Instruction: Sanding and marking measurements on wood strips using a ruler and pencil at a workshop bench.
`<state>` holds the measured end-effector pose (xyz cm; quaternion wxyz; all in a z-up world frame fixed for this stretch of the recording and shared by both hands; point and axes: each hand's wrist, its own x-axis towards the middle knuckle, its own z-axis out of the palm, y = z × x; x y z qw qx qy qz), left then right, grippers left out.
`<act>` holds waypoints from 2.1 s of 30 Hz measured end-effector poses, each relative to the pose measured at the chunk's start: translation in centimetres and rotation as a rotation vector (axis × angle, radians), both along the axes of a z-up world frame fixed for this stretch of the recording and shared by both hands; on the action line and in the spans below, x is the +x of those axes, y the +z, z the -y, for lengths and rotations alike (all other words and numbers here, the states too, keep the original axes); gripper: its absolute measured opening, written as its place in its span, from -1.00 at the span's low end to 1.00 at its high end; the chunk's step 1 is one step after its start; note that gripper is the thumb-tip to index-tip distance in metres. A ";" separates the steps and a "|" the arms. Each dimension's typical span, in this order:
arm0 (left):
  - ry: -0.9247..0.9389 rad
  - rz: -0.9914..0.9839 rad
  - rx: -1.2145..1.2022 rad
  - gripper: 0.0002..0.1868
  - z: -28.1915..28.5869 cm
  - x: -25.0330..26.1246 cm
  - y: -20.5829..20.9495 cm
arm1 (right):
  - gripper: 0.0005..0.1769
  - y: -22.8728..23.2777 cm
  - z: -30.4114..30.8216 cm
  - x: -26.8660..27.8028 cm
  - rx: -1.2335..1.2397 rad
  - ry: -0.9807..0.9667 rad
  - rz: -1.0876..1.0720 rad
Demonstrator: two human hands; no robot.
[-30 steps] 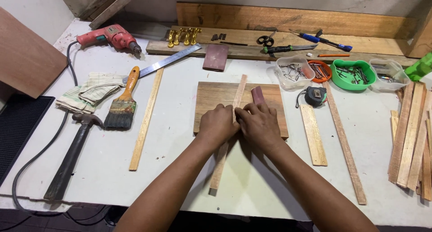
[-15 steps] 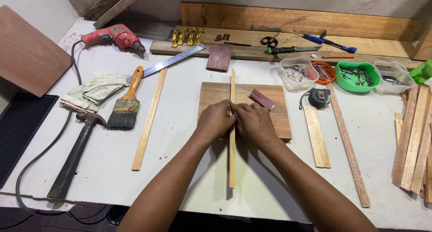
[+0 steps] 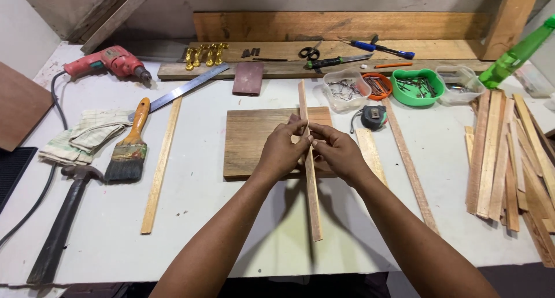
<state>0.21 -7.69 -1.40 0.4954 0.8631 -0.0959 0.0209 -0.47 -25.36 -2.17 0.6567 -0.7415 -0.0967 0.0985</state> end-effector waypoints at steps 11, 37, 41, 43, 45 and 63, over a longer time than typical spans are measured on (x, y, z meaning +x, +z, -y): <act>-0.095 -0.246 -0.215 -0.38 5.8 0.4 0.4 | -0.39 -0.1 5.2 -0.4 -0.152 -0.147 0.029; 0.017 0.675 0.794 -0.76 -7.8 5.7 0.3 | -0.87 1.5 -1.7 6.0 -0.883 -0.272 0.815; 0.103 0.628 0.736 -0.71 -8.4 6.9 -1.5 | -0.85 0.7 -1.8 8.1 -0.945 -0.288 0.933; 0.132 0.631 0.732 -0.68 -8.6 7.2 -1.6 | -0.84 0.6 -2.2 8.8 -0.961 -0.283 0.927; 0.089 0.346 0.755 -0.77 -8.7 7.4 -2.0 | -0.82 0.6 -2.7 9.1 -1.091 -0.199 0.731; 0.096 0.311 0.582 -0.77 -9.4 8.6 -1.5 | -0.77 -0.5 -2.3 10.0 -1.094 -0.223 0.594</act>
